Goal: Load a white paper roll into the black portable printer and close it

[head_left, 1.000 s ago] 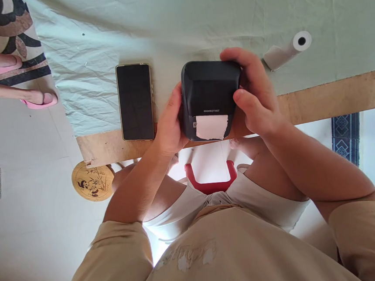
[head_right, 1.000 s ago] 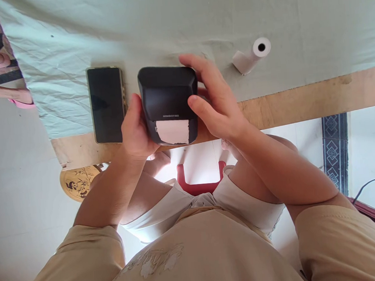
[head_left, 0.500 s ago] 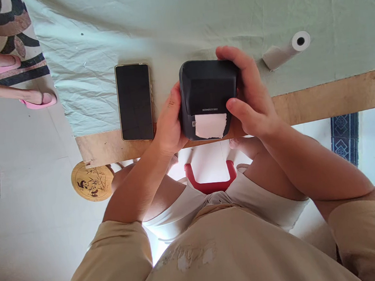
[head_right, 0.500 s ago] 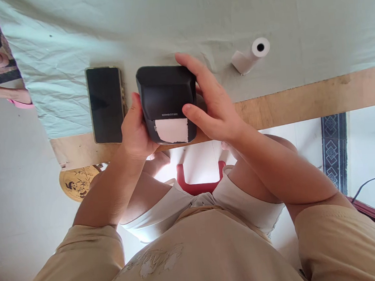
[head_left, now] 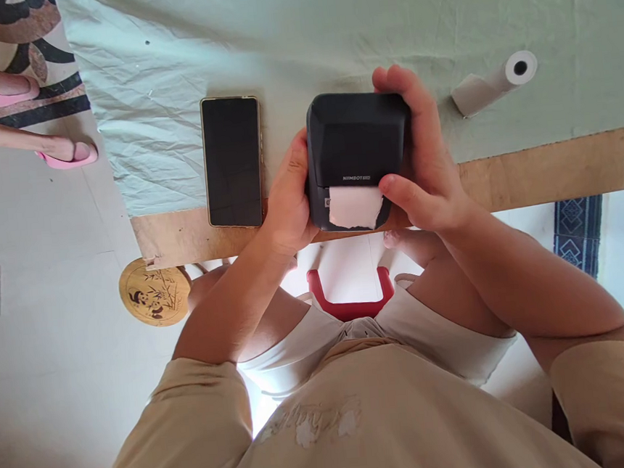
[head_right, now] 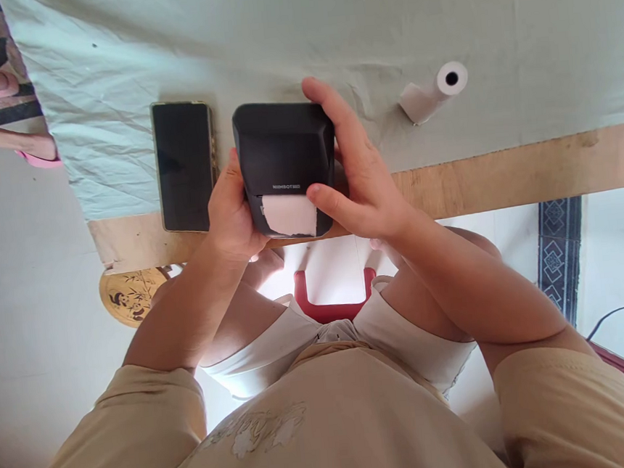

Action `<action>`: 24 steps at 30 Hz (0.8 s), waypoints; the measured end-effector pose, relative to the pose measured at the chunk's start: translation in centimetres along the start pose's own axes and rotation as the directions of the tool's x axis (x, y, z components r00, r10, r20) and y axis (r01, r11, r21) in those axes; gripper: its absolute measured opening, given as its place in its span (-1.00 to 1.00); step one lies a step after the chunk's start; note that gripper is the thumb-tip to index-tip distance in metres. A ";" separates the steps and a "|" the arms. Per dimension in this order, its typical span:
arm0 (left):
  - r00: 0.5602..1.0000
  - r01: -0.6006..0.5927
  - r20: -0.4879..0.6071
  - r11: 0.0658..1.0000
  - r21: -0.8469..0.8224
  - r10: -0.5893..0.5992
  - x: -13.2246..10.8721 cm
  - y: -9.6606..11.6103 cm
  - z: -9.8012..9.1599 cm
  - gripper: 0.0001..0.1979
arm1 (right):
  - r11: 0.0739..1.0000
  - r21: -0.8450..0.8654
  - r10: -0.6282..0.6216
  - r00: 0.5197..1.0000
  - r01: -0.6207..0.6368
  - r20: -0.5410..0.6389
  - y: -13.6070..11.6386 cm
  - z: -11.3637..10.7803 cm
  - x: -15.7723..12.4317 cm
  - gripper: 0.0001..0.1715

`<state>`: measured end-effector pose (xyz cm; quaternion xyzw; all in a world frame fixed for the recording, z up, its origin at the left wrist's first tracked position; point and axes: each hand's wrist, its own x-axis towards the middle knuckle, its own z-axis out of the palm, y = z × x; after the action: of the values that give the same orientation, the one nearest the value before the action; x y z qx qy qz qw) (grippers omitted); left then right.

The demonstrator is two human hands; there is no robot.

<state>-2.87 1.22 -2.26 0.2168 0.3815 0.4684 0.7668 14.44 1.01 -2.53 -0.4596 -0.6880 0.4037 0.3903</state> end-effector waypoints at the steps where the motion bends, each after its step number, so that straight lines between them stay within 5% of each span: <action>1: 1.000 0.004 0.010 1.000 -0.008 -0.004 0.0 0.0 0.0 -0.70 | 0.999 0.023 -0.033 0.999 0.032 0.005 0.0 0.1 0.1 -0.08; 5: 1.000 0.011 0.023 0.999 -0.044 -0.010 0.0 0.2 0.2 -0.69 | 0.991 0.058 -0.124 0.992 0.122 0.033 0.2 -0.2 0.4 -0.09; 10: 0.984 0.011 0.177 0.999 -0.046 -0.003 -0.3 0.7 0.3 -0.68 | 0.990 -0.019 -0.138 0.990 0.139 0.007 0.2 -1.3 0.5 -0.12; 16: 0.979 0.008 0.203 1.000 0.007 -0.009 -0.3 0.5 -0.1 -0.72 | 0.967 -0.237 -0.177 0.920 0.096 -0.349 -0.5 -1.3 0.5 -0.28; 21: 0.983 0.000 0.183 0.997 0.074 -0.013 -0.2 0.2 0.0 -0.71 | 0.985 -0.117 -0.171 0.834 0.129 -0.525 -1.5 -0.7 1.0 -0.68; 24: 0.984 0.008 0.177 0.996 0.094 -0.025 -0.2 0.2 0.0 -0.73 | 0.988 0.012 -0.118 0.809 0.152 -0.576 -2.0 -0.5 1.3 -0.71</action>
<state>-3.02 1.18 -2.00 0.2902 0.3346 0.4225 0.7907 13.90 1.89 -0.34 -0.4983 -0.5576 0.2375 0.6200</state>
